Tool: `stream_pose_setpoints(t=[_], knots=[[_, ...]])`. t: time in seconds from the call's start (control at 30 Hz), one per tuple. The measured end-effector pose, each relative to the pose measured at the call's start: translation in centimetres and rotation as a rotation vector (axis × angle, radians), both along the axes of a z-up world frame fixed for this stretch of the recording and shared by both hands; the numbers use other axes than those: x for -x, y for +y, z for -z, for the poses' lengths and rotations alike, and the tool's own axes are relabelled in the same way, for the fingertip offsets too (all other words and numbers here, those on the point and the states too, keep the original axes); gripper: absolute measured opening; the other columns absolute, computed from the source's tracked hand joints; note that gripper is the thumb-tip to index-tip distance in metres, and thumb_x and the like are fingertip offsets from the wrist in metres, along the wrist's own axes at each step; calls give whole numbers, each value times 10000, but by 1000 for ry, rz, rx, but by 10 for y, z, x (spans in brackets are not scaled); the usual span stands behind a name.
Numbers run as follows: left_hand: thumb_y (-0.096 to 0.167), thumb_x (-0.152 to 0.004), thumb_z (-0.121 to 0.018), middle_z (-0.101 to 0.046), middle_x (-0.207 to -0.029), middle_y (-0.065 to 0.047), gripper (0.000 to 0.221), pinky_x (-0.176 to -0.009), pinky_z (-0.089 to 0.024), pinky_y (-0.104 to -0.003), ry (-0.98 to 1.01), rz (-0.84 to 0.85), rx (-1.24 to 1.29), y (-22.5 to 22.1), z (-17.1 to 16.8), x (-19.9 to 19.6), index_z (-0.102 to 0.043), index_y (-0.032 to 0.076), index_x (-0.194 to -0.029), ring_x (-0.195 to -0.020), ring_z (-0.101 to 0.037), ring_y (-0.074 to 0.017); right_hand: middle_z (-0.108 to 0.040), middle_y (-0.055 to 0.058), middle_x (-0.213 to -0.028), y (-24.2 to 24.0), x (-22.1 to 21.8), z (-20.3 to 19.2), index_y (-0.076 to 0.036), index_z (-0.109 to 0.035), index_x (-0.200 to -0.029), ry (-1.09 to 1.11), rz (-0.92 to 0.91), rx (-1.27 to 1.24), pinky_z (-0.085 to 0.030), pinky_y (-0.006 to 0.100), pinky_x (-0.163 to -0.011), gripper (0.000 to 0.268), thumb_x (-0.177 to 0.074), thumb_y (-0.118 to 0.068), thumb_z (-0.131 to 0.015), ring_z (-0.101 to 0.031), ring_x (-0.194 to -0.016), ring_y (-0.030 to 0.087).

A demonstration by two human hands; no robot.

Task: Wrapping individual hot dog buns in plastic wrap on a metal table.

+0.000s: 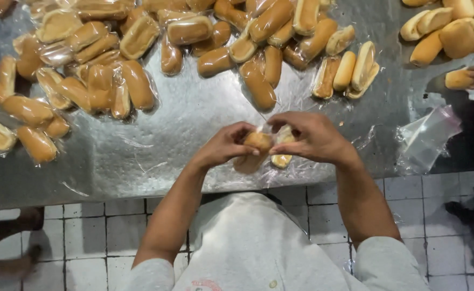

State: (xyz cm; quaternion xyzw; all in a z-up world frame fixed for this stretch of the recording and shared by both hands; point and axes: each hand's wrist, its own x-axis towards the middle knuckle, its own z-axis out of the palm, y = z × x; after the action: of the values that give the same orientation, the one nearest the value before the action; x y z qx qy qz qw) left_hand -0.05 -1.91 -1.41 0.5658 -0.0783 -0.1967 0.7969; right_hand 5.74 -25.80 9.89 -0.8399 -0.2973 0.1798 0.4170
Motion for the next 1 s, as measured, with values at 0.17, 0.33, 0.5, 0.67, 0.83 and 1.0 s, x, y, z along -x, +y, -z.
stream_pose_setpoints(t=[0.17,0.33,0.5,0.67,0.83,1.0], knots=[[-10,-754,-883,-680,-1196,-146,504,-1014,-512,-404,-246,-57,-56,6,-24,4,-685,17,-1217,-1143,-631,-234,-745,115,-825,12,8,41,-100,-771,-988,-145,-102,-202,-551,408,-689,105,-892,-139,-787,-712,-742,351],[-66,-839,-801,-734,-1010,-182,166,-988,-538,-413,-304,-174,14,19,-35,7,-735,-41,-989,-1033,-708,-269,-722,87,-815,12,12,25,-104,-782,-1017,-130,-79,-300,-555,382,-716,99,-920,-108,-763,-718,-756,290],[-21,-829,-837,-727,-927,-94,152,-1036,-522,-466,-614,-450,-200,4,-41,17,-760,46,-942,-971,-722,-292,-720,119,-887,5,19,-11,-76,-776,-955,-167,-98,-219,-525,375,-706,62,-902,-97,-800,-670,-743,280],[10,-818,-850,-729,-880,-7,162,-984,-552,-406,-725,-506,-496,6,-35,33,-767,131,-886,-881,-732,-237,-721,136,-799,9,29,-14,-69,-782,-928,-139,-98,-179,-530,398,-667,67,-877,-106,-807,-682,-694,325],[39,-813,-866,-717,-972,58,182,-872,-604,-332,-784,-548,-703,11,-37,42,-741,167,-844,-860,-743,-157,-726,96,-804,32,30,3,-111,-786,-917,-250,-24,-170,-538,373,-698,61,-952,-161,-786,-696,-726,319],[95,-850,-812,-708,-1033,-15,175,-693,-620,-374,-862,-414,-842,14,-31,39,-681,133,-959,-797,-748,-269,-676,20,-782,55,39,29,-155,-689,-816,-500,-155,4,-534,372,-615,155,-796,-225,-827,-676,-736,259]])
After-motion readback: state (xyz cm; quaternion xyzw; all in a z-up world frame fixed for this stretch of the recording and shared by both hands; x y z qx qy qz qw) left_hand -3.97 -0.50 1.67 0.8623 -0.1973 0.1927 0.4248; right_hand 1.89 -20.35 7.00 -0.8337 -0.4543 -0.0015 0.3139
